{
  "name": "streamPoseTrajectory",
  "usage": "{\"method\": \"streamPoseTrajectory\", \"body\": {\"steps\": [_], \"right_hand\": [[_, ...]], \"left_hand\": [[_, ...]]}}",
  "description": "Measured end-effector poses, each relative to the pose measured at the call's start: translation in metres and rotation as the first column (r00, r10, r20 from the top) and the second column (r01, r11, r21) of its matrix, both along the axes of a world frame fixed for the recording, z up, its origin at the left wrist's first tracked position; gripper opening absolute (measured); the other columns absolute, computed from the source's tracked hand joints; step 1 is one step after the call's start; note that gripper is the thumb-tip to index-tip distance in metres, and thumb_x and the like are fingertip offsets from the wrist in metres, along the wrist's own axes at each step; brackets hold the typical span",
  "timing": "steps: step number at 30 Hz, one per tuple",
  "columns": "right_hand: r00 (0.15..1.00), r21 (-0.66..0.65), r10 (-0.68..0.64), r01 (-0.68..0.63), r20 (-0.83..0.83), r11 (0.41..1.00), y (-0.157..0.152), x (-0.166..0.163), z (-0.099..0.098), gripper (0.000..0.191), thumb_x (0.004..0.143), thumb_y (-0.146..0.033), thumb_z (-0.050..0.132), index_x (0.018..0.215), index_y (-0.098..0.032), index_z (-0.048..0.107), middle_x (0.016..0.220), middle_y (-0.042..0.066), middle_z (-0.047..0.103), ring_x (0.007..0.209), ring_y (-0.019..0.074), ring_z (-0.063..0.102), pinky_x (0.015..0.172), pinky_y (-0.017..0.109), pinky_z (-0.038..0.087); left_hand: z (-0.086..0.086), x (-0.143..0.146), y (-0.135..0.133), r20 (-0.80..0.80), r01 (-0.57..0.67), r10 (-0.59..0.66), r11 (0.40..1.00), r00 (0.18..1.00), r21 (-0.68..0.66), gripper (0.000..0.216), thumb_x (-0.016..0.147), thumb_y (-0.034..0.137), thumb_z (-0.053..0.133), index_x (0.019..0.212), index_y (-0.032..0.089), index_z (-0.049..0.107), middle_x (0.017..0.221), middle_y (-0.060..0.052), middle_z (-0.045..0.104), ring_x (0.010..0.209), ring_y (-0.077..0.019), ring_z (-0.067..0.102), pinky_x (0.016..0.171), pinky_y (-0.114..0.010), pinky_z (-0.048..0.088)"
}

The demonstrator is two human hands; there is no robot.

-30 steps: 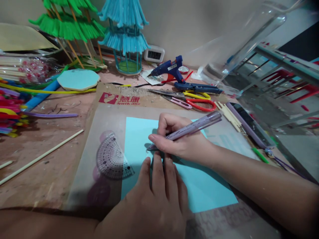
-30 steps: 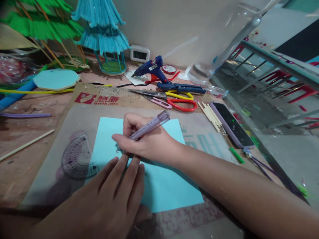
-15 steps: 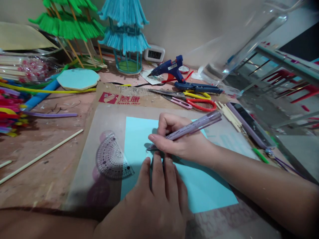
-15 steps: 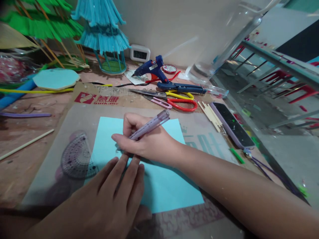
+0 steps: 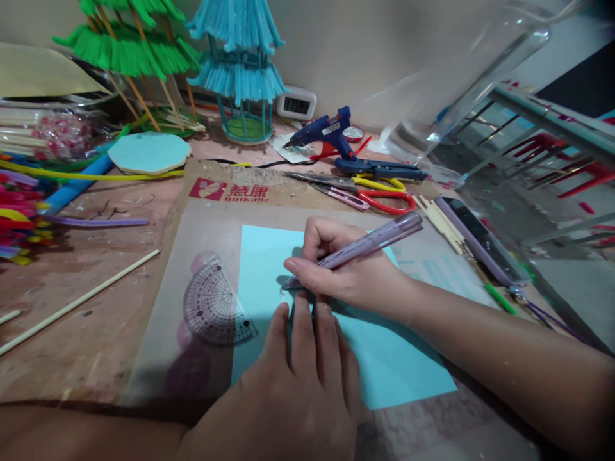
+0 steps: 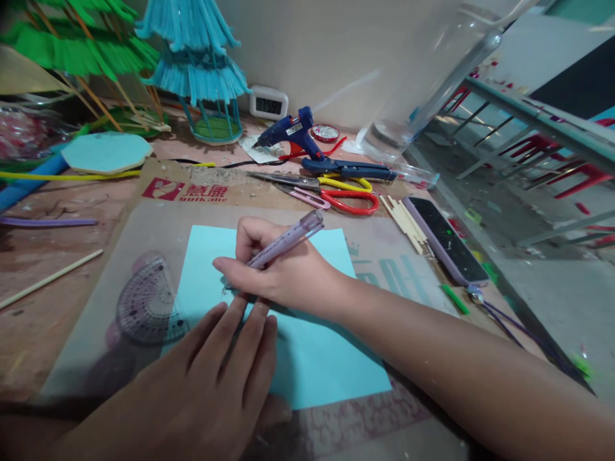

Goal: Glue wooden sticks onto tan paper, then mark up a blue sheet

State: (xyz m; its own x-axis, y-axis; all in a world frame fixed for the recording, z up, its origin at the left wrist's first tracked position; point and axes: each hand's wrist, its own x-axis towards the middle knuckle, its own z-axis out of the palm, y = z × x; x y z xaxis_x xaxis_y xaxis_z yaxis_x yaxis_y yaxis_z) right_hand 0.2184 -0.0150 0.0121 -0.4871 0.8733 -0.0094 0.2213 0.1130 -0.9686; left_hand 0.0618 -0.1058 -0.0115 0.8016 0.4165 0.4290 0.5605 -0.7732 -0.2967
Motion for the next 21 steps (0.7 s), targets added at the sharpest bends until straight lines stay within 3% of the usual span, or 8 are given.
{"method": "streamPoseTrajectory", "body": {"steps": [12,21], "right_hand": [[0.997,0.110,0.008,-0.017,0.080,0.994,0.0011,0.0011,-0.0003,0.033,0.081,-0.020,0.076,0.069,-0.020,0.045,0.053,-0.009,0.047,0.046,0.0053,0.038,0.040,0.017,0.025],[0.987,0.179,-0.020,-0.009,0.157,0.984,0.0013,0.0039,0.0072,0.031,0.083,-0.019,0.067,0.067,-0.021,0.041,0.057,-0.008,0.044,0.052,0.0064,0.040,0.046,0.019,0.029]], "left_hand": [[-0.0009,-0.0007,-0.0012,-0.008,0.006,-0.006,1.000,1.000,-0.020,0.037,0.101,0.029,0.046,0.117,0.002,0.064,0.117,-0.023,0.074,0.102,-0.0373,0.075,0.084,-0.047,0.058],[0.0004,-0.0028,-0.0010,-0.027,0.010,-0.011,0.999,1.000,-0.037,0.044,0.101,0.036,0.049,0.120,-0.001,0.064,0.118,-0.026,0.073,0.104,-0.0406,0.074,0.086,-0.049,0.058]]}}
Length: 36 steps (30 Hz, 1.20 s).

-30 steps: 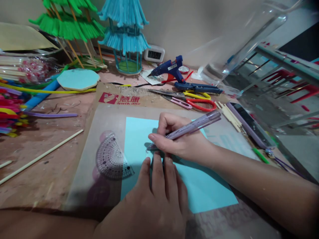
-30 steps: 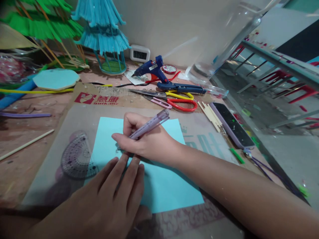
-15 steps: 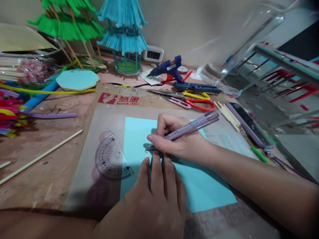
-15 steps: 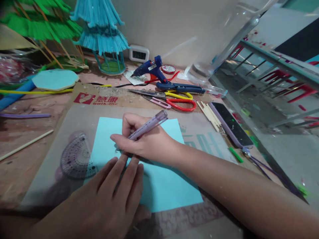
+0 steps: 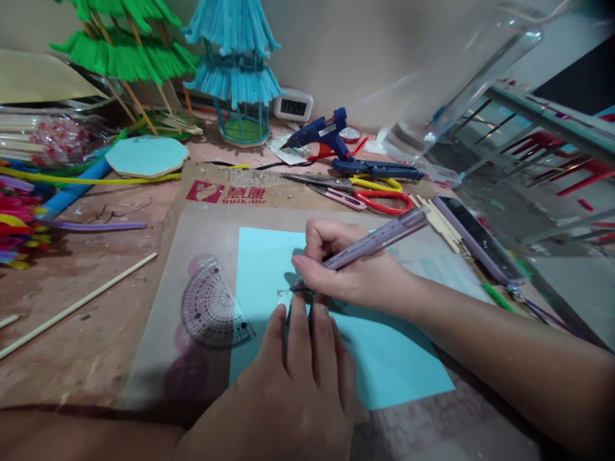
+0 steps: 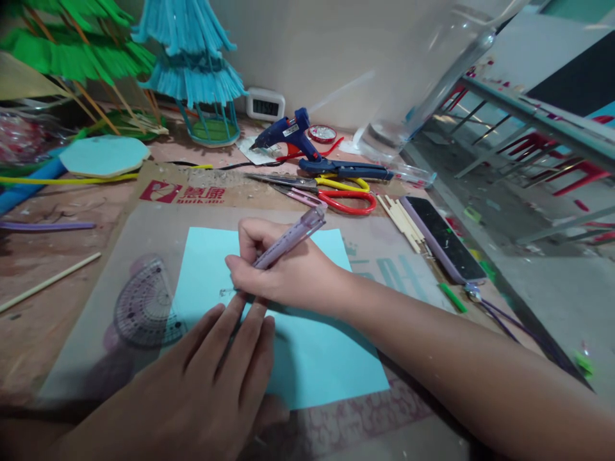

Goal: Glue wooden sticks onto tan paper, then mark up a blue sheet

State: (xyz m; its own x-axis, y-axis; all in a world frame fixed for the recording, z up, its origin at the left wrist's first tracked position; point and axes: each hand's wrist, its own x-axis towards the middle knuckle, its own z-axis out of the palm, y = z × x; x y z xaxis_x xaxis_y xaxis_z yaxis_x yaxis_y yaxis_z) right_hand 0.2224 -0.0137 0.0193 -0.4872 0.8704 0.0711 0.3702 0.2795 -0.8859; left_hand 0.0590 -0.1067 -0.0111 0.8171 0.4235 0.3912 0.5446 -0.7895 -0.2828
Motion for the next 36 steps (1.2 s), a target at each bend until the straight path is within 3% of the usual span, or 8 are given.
{"method": "streamPoseTrajectory", "body": {"steps": [11,16,22,33,36], "right_hand": [[0.997,0.029,0.027,-0.029,0.070,0.999,0.004,0.010,0.007,0.030,0.082,-0.015,0.062,0.065,-0.022,0.038,0.057,-0.008,0.038,0.050,0.0062,0.035,0.046,0.021,0.027],[0.995,0.031,0.049,-0.052,0.089,0.998,0.007,0.015,0.011,0.033,0.081,-0.013,0.061,0.063,-0.022,0.036,0.059,-0.008,0.037,0.053,0.0068,0.034,0.049,0.022,0.027],[0.989,0.047,0.099,-0.104,0.114,0.993,0.011,0.024,0.013,0.032,0.081,-0.012,0.060,0.064,-0.022,0.035,0.061,-0.007,0.037,0.057,0.0082,0.036,0.052,0.023,0.028],[0.936,0.072,0.161,-0.192,0.312,0.979,0.012,0.034,0.032,0.031,0.077,-0.006,0.060,0.063,-0.021,0.037,0.057,-0.008,0.036,0.056,0.0080,0.033,0.052,0.024,0.024],[0.947,0.076,0.146,-0.174,0.285,0.982,0.010,0.040,0.043,0.031,0.081,-0.011,0.064,0.063,-0.020,0.041,0.056,-0.008,0.040,0.054,0.0073,0.035,0.052,0.023,0.026]], "left_hand": [[0.004,0.002,-0.007,-0.035,-0.073,0.071,0.996,0.997,-0.047,0.043,0.101,0.038,0.055,0.125,0.003,0.063,0.127,-0.026,0.069,0.113,-0.0375,0.071,0.095,-0.049,0.056],[0.004,0.000,-0.005,-0.058,-0.066,0.064,0.997,0.996,-0.047,0.046,0.105,0.040,0.043,0.126,0.003,0.063,0.128,-0.024,0.069,0.114,-0.0356,0.071,0.094,-0.046,0.057],[-0.004,-0.001,0.000,0.038,-0.035,0.033,0.999,0.999,0.033,0.042,0.105,0.033,0.039,0.119,0.003,0.064,0.123,-0.024,0.072,0.109,-0.0364,0.072,0.088,-0.045,0.057],[-0.004,0.000,0.003,0.046,-0.035,0.035,0.999,0.998,-0.004,0.043,0.104,0.038,0.043,0.119,0.005,0.065,0.130,-0.024,0.069,0.113,-0.0362,0.070,0.091,-0.044,0.053],[-0.005,-0.001,0.004,0.055,-0.029,0.029,1.000,0.998,0.007,0.042,0.105,0.036,0.040,0.118,0.005,0.065,0.128,-0.024,0.070,0.111,-0.0361,0.071,0.090,-0.044,0.052]]}}
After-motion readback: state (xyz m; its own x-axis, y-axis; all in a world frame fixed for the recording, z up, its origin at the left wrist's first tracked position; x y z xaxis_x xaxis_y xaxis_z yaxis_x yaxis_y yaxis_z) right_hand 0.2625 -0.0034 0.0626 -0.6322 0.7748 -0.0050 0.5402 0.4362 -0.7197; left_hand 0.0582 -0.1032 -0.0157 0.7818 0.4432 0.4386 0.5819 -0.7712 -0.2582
